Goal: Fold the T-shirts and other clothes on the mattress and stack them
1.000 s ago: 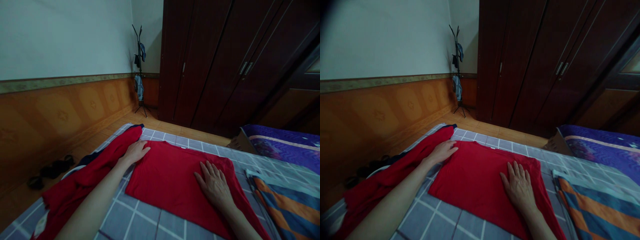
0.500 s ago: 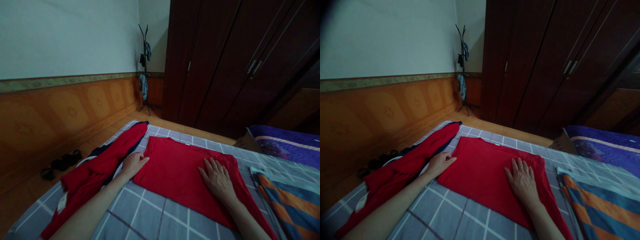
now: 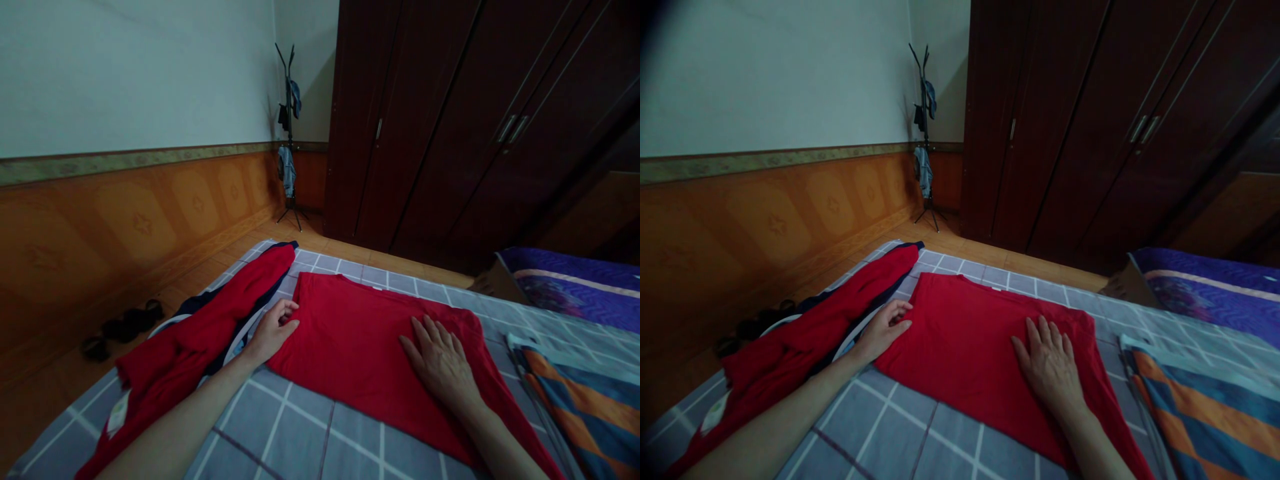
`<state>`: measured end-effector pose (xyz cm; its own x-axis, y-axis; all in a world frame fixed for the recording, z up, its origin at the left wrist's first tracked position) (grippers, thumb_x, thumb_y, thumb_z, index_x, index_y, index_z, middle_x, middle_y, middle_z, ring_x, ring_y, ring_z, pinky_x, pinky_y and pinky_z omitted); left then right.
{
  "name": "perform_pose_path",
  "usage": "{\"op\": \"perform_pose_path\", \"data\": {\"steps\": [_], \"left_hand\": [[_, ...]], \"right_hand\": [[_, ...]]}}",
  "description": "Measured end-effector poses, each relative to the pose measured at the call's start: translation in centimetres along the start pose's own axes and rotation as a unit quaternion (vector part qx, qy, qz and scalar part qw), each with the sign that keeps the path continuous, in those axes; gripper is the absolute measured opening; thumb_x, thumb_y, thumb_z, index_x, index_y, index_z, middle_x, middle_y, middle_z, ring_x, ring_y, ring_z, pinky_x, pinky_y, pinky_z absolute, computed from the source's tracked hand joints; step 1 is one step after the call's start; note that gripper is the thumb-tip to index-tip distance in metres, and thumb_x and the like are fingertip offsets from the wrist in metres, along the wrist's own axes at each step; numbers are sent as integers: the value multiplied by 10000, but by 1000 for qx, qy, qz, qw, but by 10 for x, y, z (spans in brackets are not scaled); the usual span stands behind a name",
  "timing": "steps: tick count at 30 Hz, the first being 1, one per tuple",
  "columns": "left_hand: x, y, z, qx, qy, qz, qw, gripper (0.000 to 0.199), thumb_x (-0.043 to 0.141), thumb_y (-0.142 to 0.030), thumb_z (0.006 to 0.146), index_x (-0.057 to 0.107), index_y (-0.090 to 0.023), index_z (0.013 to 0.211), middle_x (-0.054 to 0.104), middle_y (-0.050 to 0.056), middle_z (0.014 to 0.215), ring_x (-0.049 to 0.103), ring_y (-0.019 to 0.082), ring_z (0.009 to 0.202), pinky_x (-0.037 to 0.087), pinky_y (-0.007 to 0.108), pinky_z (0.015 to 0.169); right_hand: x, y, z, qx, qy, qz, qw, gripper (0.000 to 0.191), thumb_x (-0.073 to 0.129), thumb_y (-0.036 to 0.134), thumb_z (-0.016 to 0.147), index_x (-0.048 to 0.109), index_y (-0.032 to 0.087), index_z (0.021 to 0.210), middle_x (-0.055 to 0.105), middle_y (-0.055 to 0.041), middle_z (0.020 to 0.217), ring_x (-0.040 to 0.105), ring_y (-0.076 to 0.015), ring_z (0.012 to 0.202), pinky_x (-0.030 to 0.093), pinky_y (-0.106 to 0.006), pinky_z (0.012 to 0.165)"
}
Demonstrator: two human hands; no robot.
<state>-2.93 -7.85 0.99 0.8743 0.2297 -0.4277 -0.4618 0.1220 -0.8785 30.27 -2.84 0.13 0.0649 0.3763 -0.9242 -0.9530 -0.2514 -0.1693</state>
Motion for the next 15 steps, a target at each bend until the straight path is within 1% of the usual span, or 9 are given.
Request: {"op": "perform_pose_path", "data": {"steps": [3, 6, 9, 12, 15], "left_hand": [[-3, -2, -1, 0, -20, -12, 1000, 255, 520, -193, 715, 559, -170, 966, 630, 34, 878, 601, 169, 804, 473, 285, 736], [-4, -5, -2, 10, -24, 27, 999, 277, 496, -116, 706, 605, -180, 953, 656, 41, 955, 608, 175, 901, 464, 309, 853], [1, -7, -3, 25, 3, 73, 997, 408, 460, -67, 720, 640, -199, 1062, 652, 43, 1113, 581, 180, 1064, 400, 332, 995], [6, -4, -3, 21, 33, 85, 996, 493, 439, -74, 749, 604, -197, 1197, 619, 41, 1219, 559, 177, 1135, 376, 331, 1040], [7, 1, -2, 2, 39, 74, 997, 521, 436, -86, 755, 568, -170, 1252, 593, 46, 1269, 540, 172, 1177, 360, 323, 1062]], "right_hand": [[1, -1, 0, 1, -8, 2, 1000, 571, 333, 470, 922, 492, 93, 1320, 455, -190, 1372, 415, -347, 1253, 315, -490, 1017], [0, 0, -1, -5, -16, 2, 1000, 573, 323, 467, 922, 496, 87, 1314, 456, -197, 1367, 414, -350, 1251, 315, -493, 1015], [-1, 1, -1, -13, -21, -1, 1000, 575, 308, 462, 924, 504, 79, 1306, 453, -204, 1366, 417, -358, 1246, 316, -496, 1010], [-1, 1, -1, -17, -27, -3, 999, 584, 302, 470, 920, 510, 78, 1300, 459, -202, 1362, 420, -362, 1242, 322, -499, 1004], [-1, 1, -2, -22, -34, -4, 999, 587, 305, 469, 914, 511, 75, 1298, 470, -198, 1354, 424, -365, 1236, 329, -502, 998]]}}
Point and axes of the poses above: each hand's wrist, its own z-axis towards the middle knuckle, its own x-axis out of the palm, y = z × x, the point moved 10 cm from there along z, towards the middle knuckle
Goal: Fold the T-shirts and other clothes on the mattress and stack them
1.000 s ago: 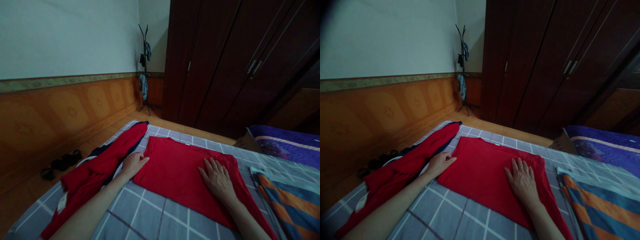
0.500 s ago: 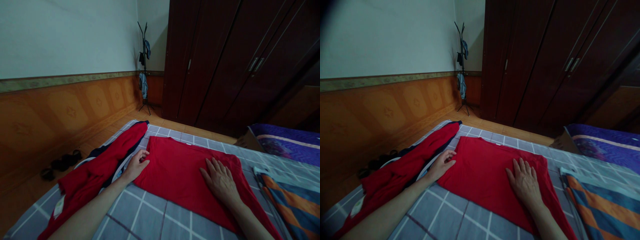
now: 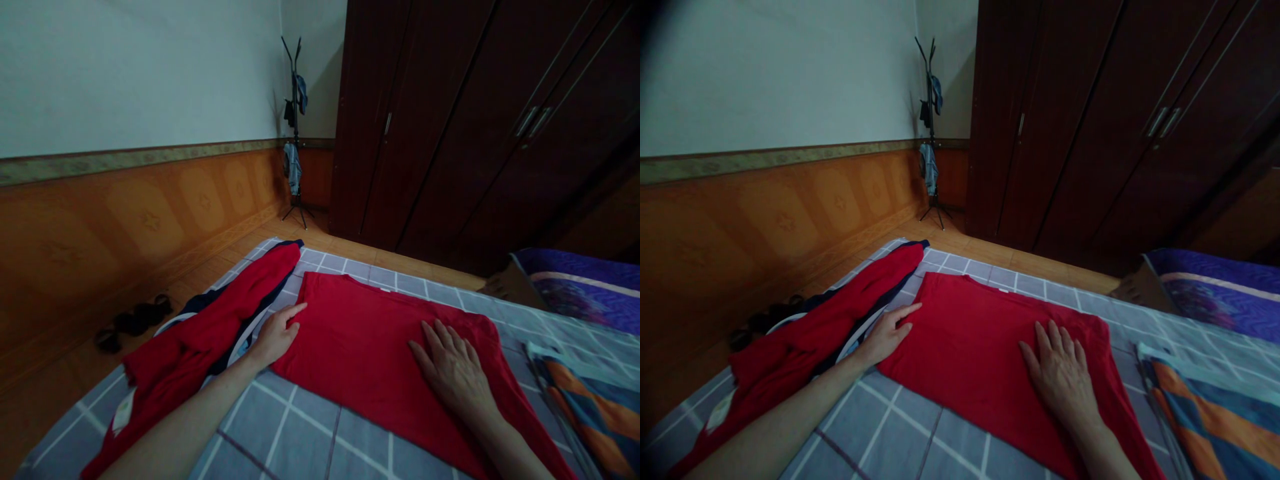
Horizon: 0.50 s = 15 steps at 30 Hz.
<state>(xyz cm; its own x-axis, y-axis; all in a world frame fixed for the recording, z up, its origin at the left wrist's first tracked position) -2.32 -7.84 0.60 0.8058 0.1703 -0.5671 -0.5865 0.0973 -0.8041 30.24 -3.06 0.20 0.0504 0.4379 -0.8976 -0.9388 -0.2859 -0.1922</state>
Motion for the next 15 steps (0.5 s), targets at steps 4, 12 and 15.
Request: {"op": "perform_pose_path", "data": {"steps": [4, 12, 15], "left_hand": [[-2, -2, 0, -3, -9, 15, 1000, 528, 453, -89, 753, 554, -156, 1267, 582, 58, 1283, 529, 172, 1190, 352, 319, 1067], [0, -4, -3, -2, -1, 103, 995, 523, 466, -92, 787, 529, -216, 1292, 575, 46, 1251, 556, 171, 1127, 403, 309, 1013], [0, -9, -6, 26, -4, 180, 983, 461, 473, -127, 820, 552, -216, 1266, 567, 71, 1246, 559, 205, 1108, 437, 349, 973]], "right_hand": [[0, 0, 0, -1, -1, -3, 1000, 586, 292, 465, 918, 516, 75, 1293, 481, -194, 1346, 430, -364, 1231, 342, -501, 990], [1, -1, 0, 3, 6, -7, 1000, 592, 291, 472, 918, 505, 80, 1306, 472, -190, 1355, 420, -363, 1243, 334, -500, 1001], [1, -1, 0, 5, 11, -6, 1000, 597, 279, 475, 919, 507, 79, 1304, 474, -191, 1354, 423, -362, 1239, 338, -499, 998]]}}
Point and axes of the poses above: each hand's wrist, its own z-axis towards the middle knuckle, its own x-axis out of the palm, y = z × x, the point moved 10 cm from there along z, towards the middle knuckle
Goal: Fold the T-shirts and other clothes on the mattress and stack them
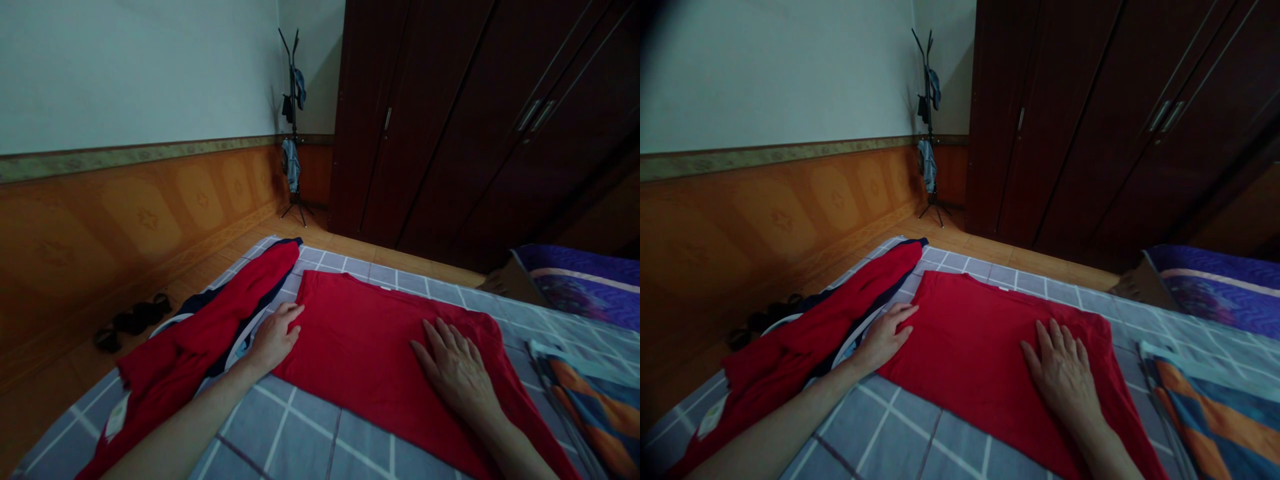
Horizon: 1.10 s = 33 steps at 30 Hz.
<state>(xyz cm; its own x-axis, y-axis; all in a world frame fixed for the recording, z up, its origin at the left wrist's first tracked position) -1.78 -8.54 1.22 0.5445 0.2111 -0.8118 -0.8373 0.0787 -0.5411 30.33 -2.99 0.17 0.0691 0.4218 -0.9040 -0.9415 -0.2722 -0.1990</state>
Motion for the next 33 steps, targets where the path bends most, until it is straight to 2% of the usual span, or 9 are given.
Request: {"op": "perform_pose_path", "data": {"steps": [4, 6, 9, 13, 18, 20, 23, 29, 33], "left_hand": [[-8, -20, -9, 83, -35, 117, 989, 436, 479, -145, 843, 541, -217, 1268, 474, 86, 1375, 501, 256, 1174, 416, 431, 978], [-11, -31, -13, 121, -39, 131, 983, 419, 466, -142, 858, 538, -198, 1267, 450, 84, 1403, 474, 254, 1206, 393, 440, 999], [-11, -42, -16, 155, -25, 124, 980, 347, 478, -199, 890, 568, -188, 1225, 530, 78, 1336, 473, 236, 1214, 343, 444, 1043], [-3, -39, -18, 145, 37, 123, 981, 356, 480, -303, 917, 551, -183, 1245, 552, 89, 1316, 486, 220, 1225, 267, 462, 1095], [9, -36, -27, 150, 107, 163, 969, 605, 458, -446, 911, 330, -135, 1413, 337, 149, 1467, 276, 244, 1375, 141, 494, 1134], [10, -39, -29, 158, 112, 172, 966, 671, 443, -486, 908, 244, -141, 1448, 264, 146, 1498, 180, 249, 1405, 91, 505, 1138], [7, -44, -32, 177, 101, 178, 963, 663, 424, -463, 924, 185, -164, 1466, 214, 116, 1521, 100, 234, 1420, 17, 496, 1142], [13, -34, -33, 168, 130, 155, 965, 676, 415, -487, 922, 154, -194, 1473, 214, 116, 1521, 152, 218, 1411, 63, 458, 1147], [9, -37, -32, 164, 107, 159, 968, 640, 419, -454, 928, 214, -157, 1457, 249, 126, 1510, 144, 228, 1413, 58, 481, 1148]], "right_hand": [[-1, 1, 0, -8, -3, 5, 1000, 609, 261, 474, 919, 508, 67, 1299, 459, -204, 1361, 416, -365, 1240, 334, -500, 996], [0, 1, 0, -10, -2, 9, 1000, 610, 259, 471, 919, 504, 63, 1300, 452, -211, 1363, 415, -369, 1238, 334, -504, 993], [2, 0, 1, -7, 2, 14, 1000, 613, 255, 474, 917, 501, 65, 1301, 452, -214, 1360, 417, -370, 1234, 334, -508, 991], [2, 1, 2, -9, 5, 16, 1000, 629, 235, 486, 915, 500, 65, 1300, 446, -213, 1363, 418, -372, 1230, 337, -507, 989], [3, -1, 2, -5, 7, 12, 1000, 640, 205, 496, 918, 493, 75, 1305, 447, -204, 1362, 418, -366, 1229, 349, -506, 982], [4, 0, 1, -15, 9, 8, 1000, 638, 203, 491, 916, 494, 78, 1305, 450, -199, 1360, 408, -367, 1237, 342, -506, 991], [8, 2, 0, -36, 16, -1, 999, 616, 201, 474, 916, 503, 95, 1297, 451, -184, 1361, 394, -371, 1249, 330, -509, 1000], [5, 1, 0, -34, 5, 0, 999, 622, 214, 472, 913, 469, 67, 1311, 436, -216, 1362, 404, -377, 1235, 353, -515, 977], [6, 2, 1, -27, 17, 8, 999, 614, 218, 479, 912, 467, 89, 1314, 433, -196, 1374, 390, -363, 1252, 343, -514, 991]]}}
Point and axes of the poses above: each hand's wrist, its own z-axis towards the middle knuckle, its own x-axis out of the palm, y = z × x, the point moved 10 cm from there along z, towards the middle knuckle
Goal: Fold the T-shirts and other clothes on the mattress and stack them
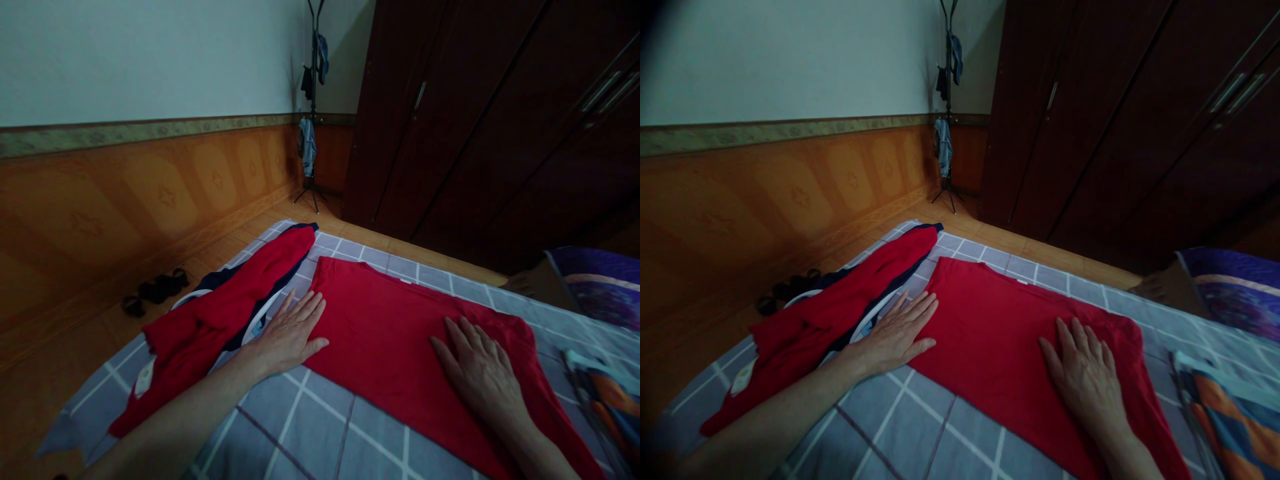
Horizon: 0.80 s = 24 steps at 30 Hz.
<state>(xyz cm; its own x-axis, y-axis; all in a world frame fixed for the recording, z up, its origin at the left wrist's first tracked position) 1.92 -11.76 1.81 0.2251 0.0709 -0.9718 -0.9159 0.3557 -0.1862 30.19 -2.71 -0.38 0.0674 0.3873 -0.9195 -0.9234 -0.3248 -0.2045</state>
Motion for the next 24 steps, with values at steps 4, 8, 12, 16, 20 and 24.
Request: {"op": "perform_pose_path", "data": {"steps": [4, 8, 12, 16, 20, 24], "left_hand": [[-13, -21, 1, 26, -35, -4, 999, 559, 435, -354, 934, 273, -164, 1433, 280, 108, 1503, 151, 224, 1412, 80, 475, 1155], [-7, -36, -1, 51, -22, -26, 998, 565, 449, -347, 925, 275, -175, 1434, 294, 108, 1497, 183, 222, 1404, 146, 452, 1153], [10, -33, -4, 62, -3, -18, 998, 608, 468, -401, 905, 283, -167, 1435, 303, 117, 1491, 206, 237, 1398, 168, 460, 1145], [16, -30, -6, 81, -26, 14, 996, 573, 446, -400, 909, 330, -170, 1421, 317, 114, 1486, 229, 244, 1392, 176, 465, 1142], [22, -31, -7, 105, -36, 42, 993, 534, 426, -327, 905, 351, -187, 1415, 342, 97, 1477, 249, 230, 1386, 189, 455, 1141], [24, -28, -8, 101, -51, 53, 992, 575, 413, -378, 911, 301, -180, 1440, 293, 104, 1498, 247, 248, 1386, 189, 474, 1134]], "right_hand": [[1, -5, 1, 24, 6, 20, 999, 633, 227, 508, 914, 477, 85, 1313, 428, -194, 1380, 410, -358, 1240, 338, -505, 998], [-8, -2, 3, 44, 13, 37, 998, 592, 269, 480, 924, 480, 82, 1307, 422, -202, 1386, 391, -350, 1263, 323, -516, 1010], [-39, 42, 3, 38, 21, 103, 994, 546, 346, 459, 920, 487, 95, 1301, 381, -219, 1416, 346, -360, 1300, 329, -528, 1007], [-67, 143, 3, -59, 84, 216, 971, 510, 426, 406, 914, 465, 123, 1336, 316, -183, 1470, 276, -343, 1347, 277, -542, 1051], [-76, 205, 2, -123, 111, 287, 943, 564, 385, 399, 940, 322, 124, 1429, 284, -162, 1489, 239, -285, 1373, 223, -476, 1105], [-63, 166, -11, -93, 120, 265, 952, 624, 365, 514, 929, 348, 127, 1419, 283, -145, 1492, 201, -275, 1387, 185, -477, 1123]]}}
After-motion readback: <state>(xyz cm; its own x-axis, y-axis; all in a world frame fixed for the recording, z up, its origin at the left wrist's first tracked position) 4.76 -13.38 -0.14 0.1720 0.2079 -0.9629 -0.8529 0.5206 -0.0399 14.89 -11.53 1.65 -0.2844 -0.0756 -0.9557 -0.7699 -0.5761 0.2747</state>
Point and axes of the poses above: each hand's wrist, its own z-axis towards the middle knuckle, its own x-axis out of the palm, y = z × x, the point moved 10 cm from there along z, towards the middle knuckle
